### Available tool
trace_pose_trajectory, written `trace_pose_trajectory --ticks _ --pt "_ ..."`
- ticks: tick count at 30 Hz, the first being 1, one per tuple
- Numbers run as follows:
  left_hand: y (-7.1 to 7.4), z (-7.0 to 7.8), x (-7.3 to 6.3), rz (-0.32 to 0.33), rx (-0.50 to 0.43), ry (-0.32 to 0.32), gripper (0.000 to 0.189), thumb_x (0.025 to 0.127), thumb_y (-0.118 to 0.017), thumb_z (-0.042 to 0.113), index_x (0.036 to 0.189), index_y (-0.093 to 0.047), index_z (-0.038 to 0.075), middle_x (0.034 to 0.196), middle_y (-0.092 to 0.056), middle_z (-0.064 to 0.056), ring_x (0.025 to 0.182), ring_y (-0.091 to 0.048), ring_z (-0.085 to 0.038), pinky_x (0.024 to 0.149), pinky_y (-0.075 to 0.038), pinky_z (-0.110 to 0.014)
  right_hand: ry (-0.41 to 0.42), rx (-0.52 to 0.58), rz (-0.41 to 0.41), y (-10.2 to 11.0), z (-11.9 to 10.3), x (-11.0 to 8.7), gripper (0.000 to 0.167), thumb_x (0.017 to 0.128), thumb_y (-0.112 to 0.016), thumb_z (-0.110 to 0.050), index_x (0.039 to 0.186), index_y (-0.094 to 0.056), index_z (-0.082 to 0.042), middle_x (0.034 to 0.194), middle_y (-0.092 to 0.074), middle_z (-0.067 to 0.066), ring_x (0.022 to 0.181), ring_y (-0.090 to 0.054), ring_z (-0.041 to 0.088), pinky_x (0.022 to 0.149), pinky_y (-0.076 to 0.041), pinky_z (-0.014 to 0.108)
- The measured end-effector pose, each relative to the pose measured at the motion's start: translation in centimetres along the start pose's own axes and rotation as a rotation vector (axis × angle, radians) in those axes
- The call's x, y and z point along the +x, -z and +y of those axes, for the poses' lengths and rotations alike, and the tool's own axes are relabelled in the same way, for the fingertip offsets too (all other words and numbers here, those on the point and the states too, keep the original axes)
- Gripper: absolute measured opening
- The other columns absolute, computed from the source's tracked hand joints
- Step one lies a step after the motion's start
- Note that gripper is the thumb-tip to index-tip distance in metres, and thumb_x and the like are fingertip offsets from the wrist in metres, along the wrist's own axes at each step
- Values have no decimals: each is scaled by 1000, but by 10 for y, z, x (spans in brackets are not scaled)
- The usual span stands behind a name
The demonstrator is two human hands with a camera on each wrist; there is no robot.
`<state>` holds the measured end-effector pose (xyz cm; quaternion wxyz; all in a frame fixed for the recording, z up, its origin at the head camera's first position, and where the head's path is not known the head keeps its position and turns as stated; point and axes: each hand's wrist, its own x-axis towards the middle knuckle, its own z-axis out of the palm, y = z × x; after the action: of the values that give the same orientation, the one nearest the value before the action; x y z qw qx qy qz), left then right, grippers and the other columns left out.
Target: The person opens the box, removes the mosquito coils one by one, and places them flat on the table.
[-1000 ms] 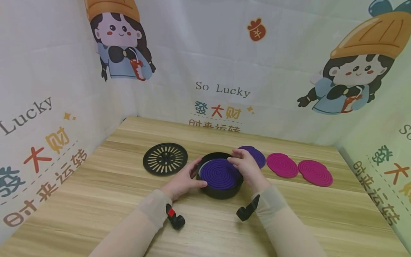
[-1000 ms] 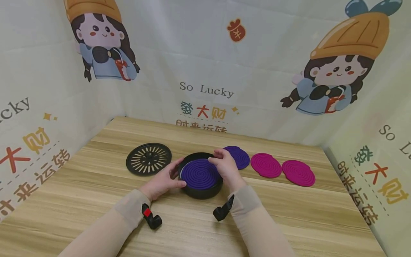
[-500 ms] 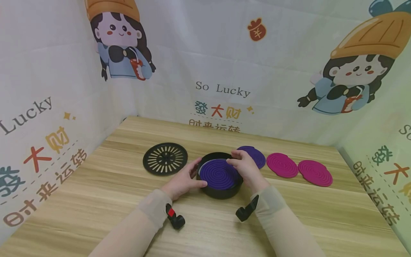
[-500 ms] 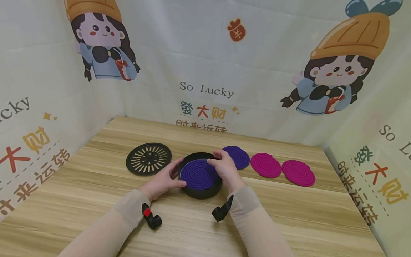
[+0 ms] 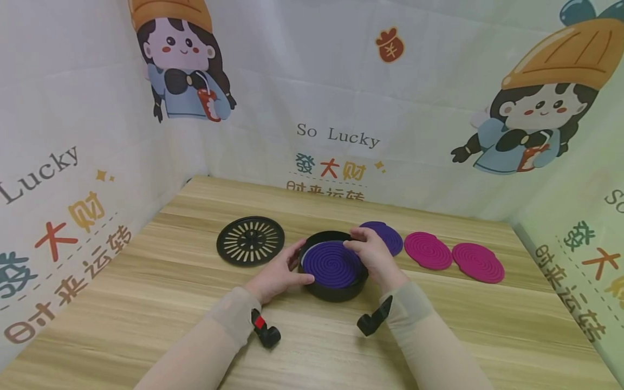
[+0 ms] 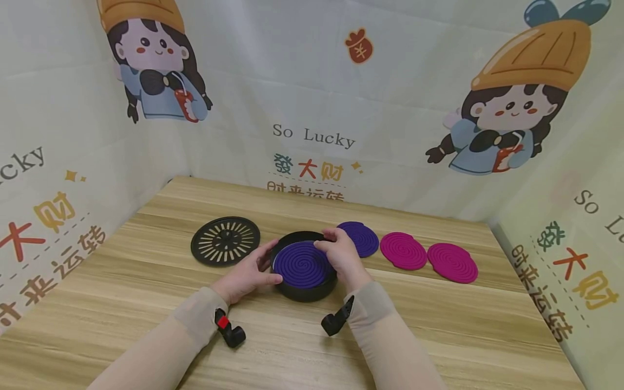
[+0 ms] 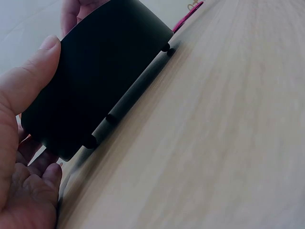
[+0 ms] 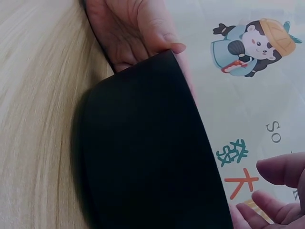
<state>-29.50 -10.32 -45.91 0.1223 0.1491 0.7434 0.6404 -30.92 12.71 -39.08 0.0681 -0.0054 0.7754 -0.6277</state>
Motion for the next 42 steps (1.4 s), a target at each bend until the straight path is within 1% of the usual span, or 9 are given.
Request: trace_pose_trajectory --ticks 11,17,26,32,34,37,39,41,42 --pt "0 -1 1 2 -1 4 97 77 -82 11 154 -23 14 159 -14 -12 145 -16 -29 117 -20 -38 35 117 26 -1 2 2 53 90 -57 6 139 -38 11 140 -41 27 130 -40 37 111 -33 44" --pt "-1 0 0 5 1 0 97 77 -81 11 154 -23 14 159 -13 -13 145 -16 -29 117 -19 -38 38 133 44 -1 5 1 52 88 -57 9 137 -40 13 138 -44 28 128 -44 37 109 -36 41" --pt "-1 -1 0 12 9 -2 97 76 -81 10 154 -23 14 159 -13 -14 144 -16 -30 117 -20 -38 -105 143 7 2 4 0 42 89 -57 3 130 -53 9 143 -43 19 130 -39 26 108 -36 36" --pt "-1 -1 1 4 5 -4 96 77 -81 10 154 -23 13 159 -13 -14 145 -15 -30 117 -19 -38 -124 144 -8 4 4 0 41 90 -56 3 130 -54 8 147 -38 19 136 -32 26 111 -33 37" --pt "-1 -1 1 4 6 -6 96 77 -81 10 154 -23 13 159 -13 -14 145 -15 -30 117 -19 -38 -118 135 -20 5 4 0 40 91 -55 3 131 -53 8 146 -39 18 131 -37 24 107 -37 33" --pt "-1 -1 1 6 9 -9 96 77 -81 10 153 -23 13 159 -14 -14 145 -16 -30 117 -19 -38 -99 105 -40 7 3 -1 41 91 -56 3 131 -53 9 135 -48 15 104 -50 13 87 -45 21" --pt "-1 0 1 6 11 -11 96 76 -81 10 153 -24 13 159 -14 -14 144 -16 -30 117 -19 -38 -90 87 -55 8 2 -1 41 90 -56 3 131 -53 8 120 -56 10 76 -49 6 66 -42 15" --pt "-1 0 1 5 13 -11 96 76 -81 10 153 -24 13 159 -14 -14 144 -16 -30 117 -19 -39 -90 87 -81 10 1 -1 42 90 -56 3 132 -52 8 108 -57 5 64 -45 2 56 -40 14" --pt "0 0 0 4 14 -10 96 76 -81 11 153 -24 13 159 -14 -14 144 -16 -30 117 -19 -38 -95 94 -95 11 1 -1 43 91 -55 3 133 -51 7 105 -57 4 61 -46 2 55 -41 14"
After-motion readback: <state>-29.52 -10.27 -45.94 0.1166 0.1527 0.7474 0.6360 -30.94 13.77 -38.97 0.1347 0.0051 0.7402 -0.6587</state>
